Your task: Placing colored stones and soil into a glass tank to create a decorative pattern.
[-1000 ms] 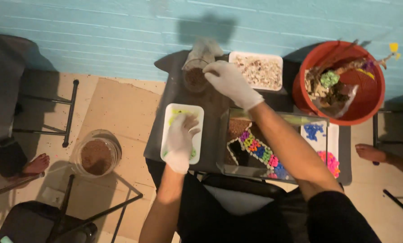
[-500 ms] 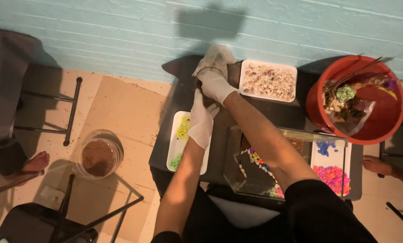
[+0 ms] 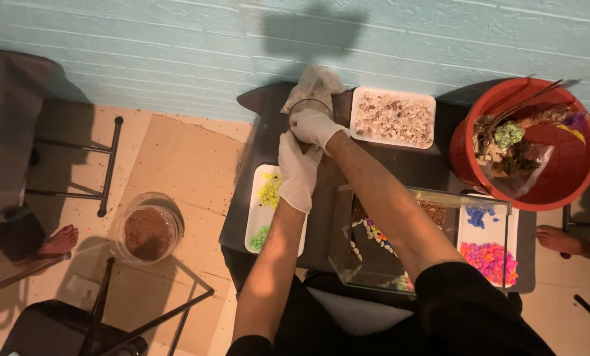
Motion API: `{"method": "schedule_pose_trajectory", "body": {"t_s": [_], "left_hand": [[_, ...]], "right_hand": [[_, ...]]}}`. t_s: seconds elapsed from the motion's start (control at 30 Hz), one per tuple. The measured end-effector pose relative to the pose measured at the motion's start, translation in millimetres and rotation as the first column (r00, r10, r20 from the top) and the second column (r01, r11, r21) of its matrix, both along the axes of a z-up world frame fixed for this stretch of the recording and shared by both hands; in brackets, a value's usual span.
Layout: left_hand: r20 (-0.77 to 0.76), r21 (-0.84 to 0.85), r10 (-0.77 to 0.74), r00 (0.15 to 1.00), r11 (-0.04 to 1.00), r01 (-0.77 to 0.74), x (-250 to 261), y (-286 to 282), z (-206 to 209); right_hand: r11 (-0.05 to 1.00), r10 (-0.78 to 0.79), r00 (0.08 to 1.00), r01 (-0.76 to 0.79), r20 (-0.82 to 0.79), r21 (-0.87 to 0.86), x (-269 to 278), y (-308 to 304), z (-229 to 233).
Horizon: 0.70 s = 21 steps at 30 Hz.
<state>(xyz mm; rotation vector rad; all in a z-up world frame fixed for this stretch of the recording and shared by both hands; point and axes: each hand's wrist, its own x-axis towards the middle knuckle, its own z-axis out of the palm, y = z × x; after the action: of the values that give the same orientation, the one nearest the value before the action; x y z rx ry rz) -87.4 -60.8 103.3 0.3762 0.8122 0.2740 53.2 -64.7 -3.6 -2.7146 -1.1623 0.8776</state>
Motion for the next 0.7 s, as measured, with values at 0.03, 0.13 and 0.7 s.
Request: {"method": "schedule_pose_trajectory", "body": {"t_s": [0.03,0.13,0.7], "left_hand": [[0.006,0.008,-0.002,1.0,1.0,0.002,0,-1,2],[0.019,0.032,-0.01,1.0,0.999,0.009,-2,-3,13],[0.015,0.082,-0.066,0.998,0.995,0.064,-13,-6,33]], "right_hand": [[1.0,-0.012,1.0,0.012,-0.027,0.011,-2,-2,3],[0.999,-0.031,0.997,0.032,-0.073,0.013,-4,-2,5],[0.985,-0.172,0.984,0.171,-0.049,-0.026,-3,2,24]]}}
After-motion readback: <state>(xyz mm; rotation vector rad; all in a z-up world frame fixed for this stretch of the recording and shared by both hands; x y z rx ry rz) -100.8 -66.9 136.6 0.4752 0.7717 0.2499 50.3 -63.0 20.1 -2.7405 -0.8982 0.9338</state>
